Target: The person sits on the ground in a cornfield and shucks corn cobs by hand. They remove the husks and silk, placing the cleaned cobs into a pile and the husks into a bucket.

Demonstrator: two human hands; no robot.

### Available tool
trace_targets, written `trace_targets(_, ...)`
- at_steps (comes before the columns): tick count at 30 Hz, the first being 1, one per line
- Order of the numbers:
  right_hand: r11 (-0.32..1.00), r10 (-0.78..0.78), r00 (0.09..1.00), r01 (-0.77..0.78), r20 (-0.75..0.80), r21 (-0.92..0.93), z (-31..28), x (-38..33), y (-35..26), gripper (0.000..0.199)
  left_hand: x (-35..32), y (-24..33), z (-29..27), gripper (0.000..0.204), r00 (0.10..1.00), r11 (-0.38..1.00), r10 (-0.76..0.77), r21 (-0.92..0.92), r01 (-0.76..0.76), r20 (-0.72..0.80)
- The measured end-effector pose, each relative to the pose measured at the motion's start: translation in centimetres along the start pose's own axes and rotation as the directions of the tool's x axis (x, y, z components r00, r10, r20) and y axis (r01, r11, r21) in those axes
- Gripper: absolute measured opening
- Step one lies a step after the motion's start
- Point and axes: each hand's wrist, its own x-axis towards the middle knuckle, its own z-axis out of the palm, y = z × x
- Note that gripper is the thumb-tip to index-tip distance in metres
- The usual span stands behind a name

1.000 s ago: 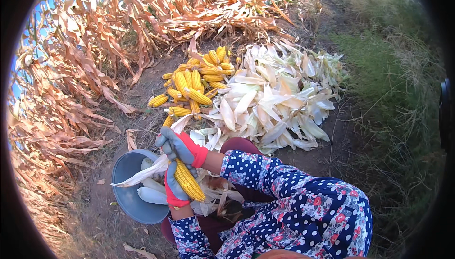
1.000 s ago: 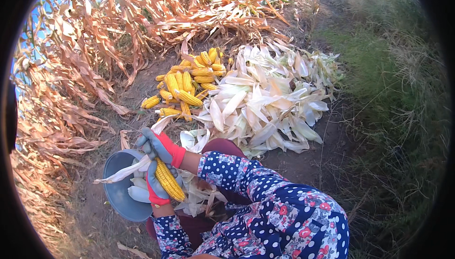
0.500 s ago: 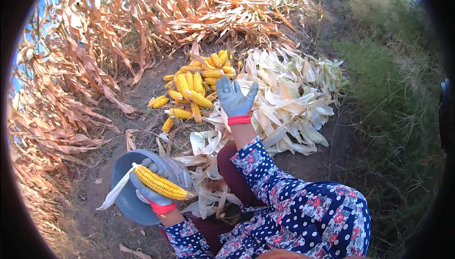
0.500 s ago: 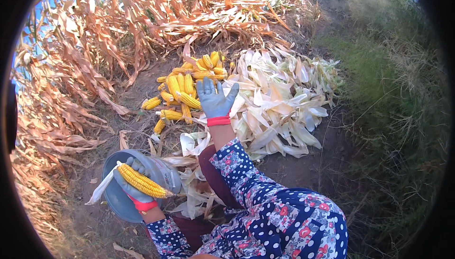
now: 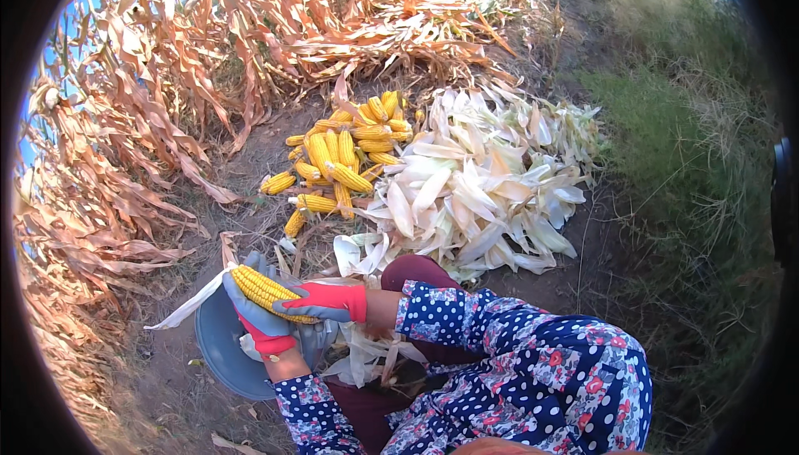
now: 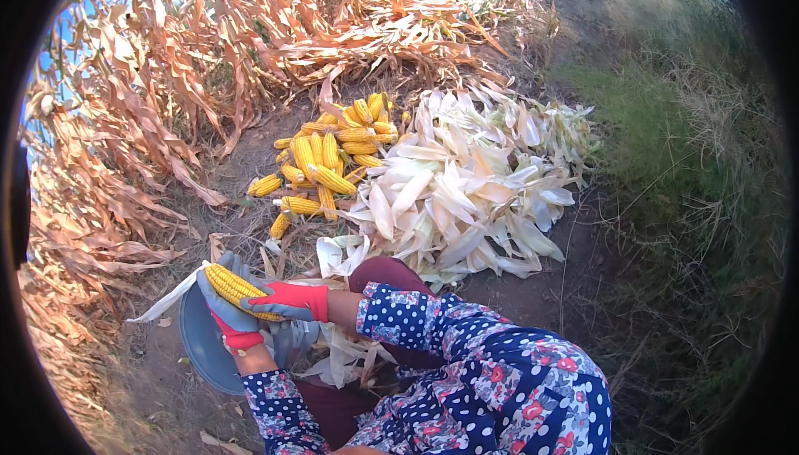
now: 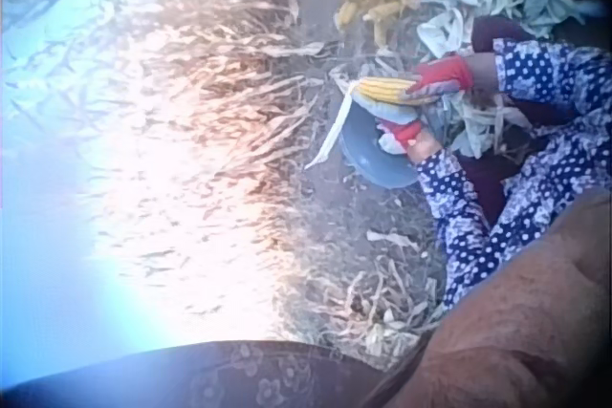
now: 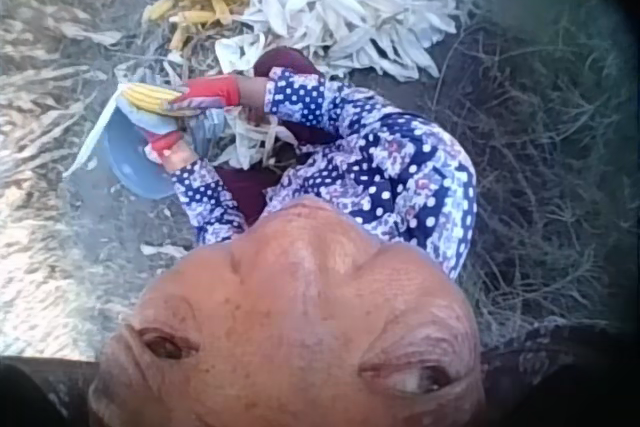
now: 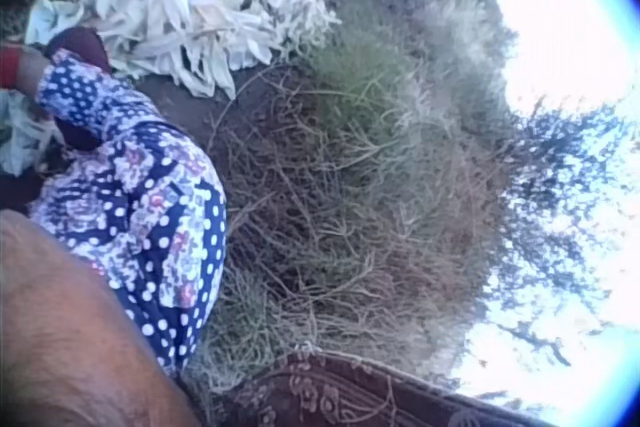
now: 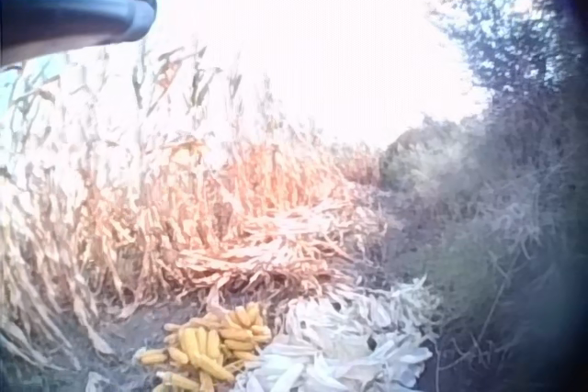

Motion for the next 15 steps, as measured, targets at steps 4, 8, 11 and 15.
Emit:
trace_targets(4, 0.943, 0.095, 0.948, -0.184, -0.305, -0.278, -1.5, 0.4, 2.3, 0.082, -0.7, -1.0, 0.5, 0.057, 0.996, 0.996, -0.011, 0.092, 0.004, 0.085)
trace_targets(8, 0.756, -0.082, 0.926, -0.183, -0.367, -0.628, -1.2, 0.6, 3.3, 0.091, -2.1, -2.5, 0.6, 0.045, 0.962, 0.87, 0.219, 0.413, -0.268, 0.162)
trace_targets(11, 0.657, -0.081, 0.972, -0.116, -0.222, -0.745, -0.4, 1.4, 5.1, 0.093, -2.0, -0.6, -0.3, 0.043, 0.998, 0.983, -0.026, 0.182, 0.016, 0.054)
trace_targets(15, 0.883, -0.141, 0.989, 0.105, -0.046, -0.458, -2.1, 1.4, 3.6, 0.057, -2.8, 1.9, -0.5, 0.045, 0.997, 0.999, 0.004, -0.033, -0.006, -0.075)
